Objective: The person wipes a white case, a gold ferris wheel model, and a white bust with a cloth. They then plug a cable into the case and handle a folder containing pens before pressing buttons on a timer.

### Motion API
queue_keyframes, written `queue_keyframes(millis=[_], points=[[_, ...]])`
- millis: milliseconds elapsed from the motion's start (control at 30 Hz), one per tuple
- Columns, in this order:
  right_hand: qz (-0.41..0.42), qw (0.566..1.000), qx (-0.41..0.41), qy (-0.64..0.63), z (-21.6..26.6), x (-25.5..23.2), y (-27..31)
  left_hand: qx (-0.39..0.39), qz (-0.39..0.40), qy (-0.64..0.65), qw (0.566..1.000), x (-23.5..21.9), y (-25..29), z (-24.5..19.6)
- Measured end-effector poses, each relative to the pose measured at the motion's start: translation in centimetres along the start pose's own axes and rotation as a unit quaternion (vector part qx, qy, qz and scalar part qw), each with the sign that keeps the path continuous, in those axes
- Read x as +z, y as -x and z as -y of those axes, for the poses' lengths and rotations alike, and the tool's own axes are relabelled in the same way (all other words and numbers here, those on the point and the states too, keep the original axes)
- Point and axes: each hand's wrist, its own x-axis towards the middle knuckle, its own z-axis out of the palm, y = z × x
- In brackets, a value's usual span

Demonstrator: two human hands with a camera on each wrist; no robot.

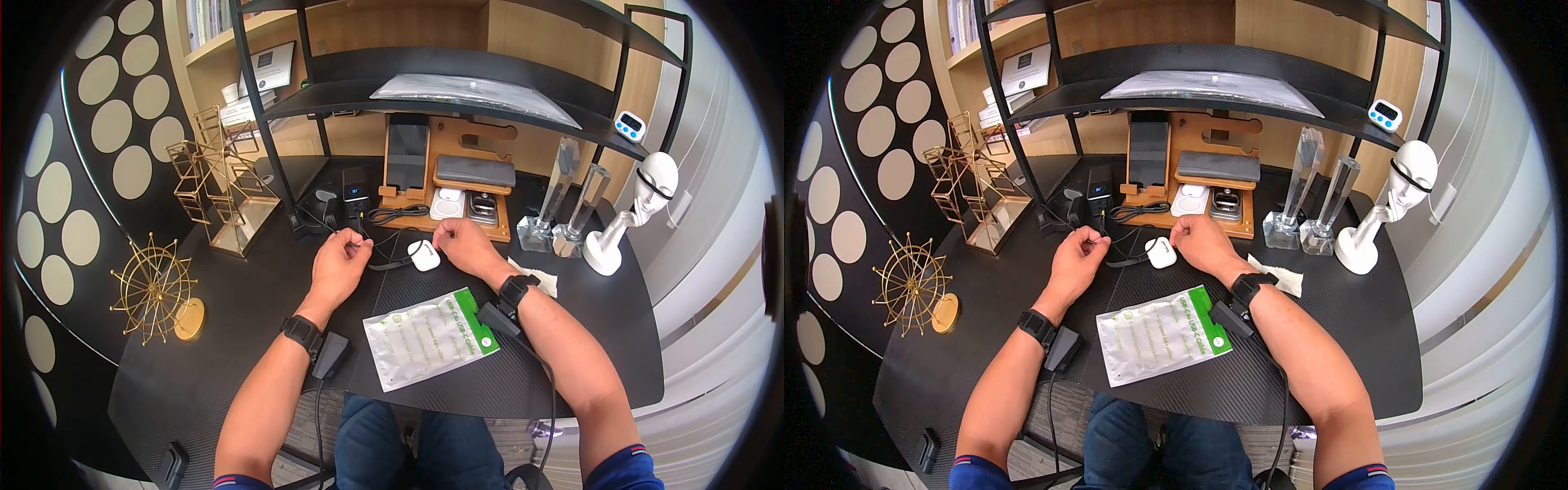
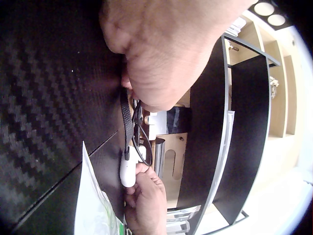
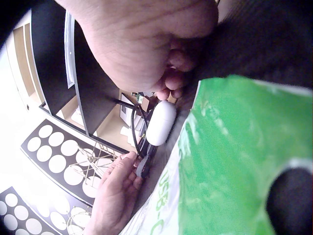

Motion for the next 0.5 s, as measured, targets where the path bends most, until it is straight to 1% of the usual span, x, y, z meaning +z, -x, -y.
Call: queue_keyframes(millis=[500], points=[[-0.002,1.0,0.003,-0.001,0.35,-0.13,0.15,-0.002,-0.007,0.001,1.0,0.03,-0.01,-0.08]])
